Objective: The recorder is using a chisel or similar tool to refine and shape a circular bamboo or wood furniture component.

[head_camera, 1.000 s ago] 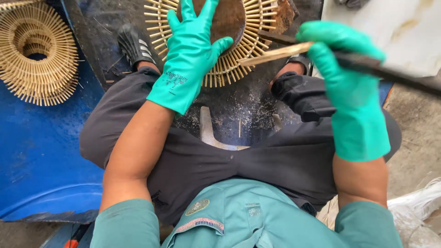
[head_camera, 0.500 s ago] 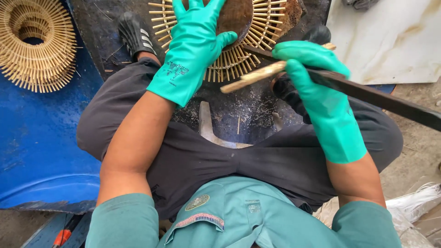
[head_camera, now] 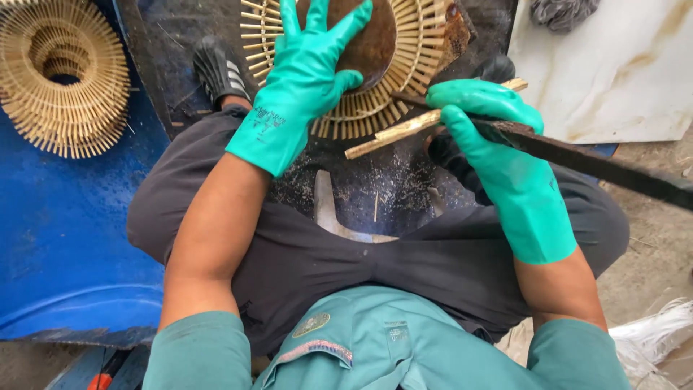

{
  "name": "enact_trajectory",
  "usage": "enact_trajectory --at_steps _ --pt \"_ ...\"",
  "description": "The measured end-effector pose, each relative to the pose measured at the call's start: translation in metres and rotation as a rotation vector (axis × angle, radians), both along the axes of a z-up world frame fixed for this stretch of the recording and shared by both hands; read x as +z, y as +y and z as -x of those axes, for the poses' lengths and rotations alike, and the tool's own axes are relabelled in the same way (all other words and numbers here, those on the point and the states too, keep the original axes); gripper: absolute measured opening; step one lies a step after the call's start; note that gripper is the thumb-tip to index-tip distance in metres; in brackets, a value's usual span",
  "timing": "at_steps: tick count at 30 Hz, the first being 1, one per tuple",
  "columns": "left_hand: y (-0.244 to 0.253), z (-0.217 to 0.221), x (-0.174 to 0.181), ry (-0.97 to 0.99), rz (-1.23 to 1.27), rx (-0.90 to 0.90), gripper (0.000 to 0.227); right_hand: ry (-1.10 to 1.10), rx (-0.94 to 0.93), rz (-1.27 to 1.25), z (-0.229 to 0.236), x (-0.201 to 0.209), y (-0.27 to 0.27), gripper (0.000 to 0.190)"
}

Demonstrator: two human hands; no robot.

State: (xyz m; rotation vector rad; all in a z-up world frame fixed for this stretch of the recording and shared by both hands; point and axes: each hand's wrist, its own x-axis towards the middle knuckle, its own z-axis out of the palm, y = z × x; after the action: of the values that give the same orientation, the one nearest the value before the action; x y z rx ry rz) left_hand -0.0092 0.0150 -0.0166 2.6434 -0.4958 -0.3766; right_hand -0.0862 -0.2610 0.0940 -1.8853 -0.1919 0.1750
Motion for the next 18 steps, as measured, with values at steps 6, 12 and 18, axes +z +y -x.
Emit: enact_trajectory --at_steps 6,12,18 --pt "-0.007 0.007 0.007 0.005 -0.055 0.104 0.093 0.290 -0.298 -0.088 -0.025 -0.032 -0.034 0.010" --pt "-0.009 -0.004 0.006 0.048 -0.040 0.127 0.100 0.369 -0.438 0.276 -0.050 -0.100 -0.049 0.022" --pt "-0.005 -0.007 0.010 0.055 -0.053 0.055 0.096 0.429 -0.383 0.288 -0.055 -0.110 -0.044 0.024"
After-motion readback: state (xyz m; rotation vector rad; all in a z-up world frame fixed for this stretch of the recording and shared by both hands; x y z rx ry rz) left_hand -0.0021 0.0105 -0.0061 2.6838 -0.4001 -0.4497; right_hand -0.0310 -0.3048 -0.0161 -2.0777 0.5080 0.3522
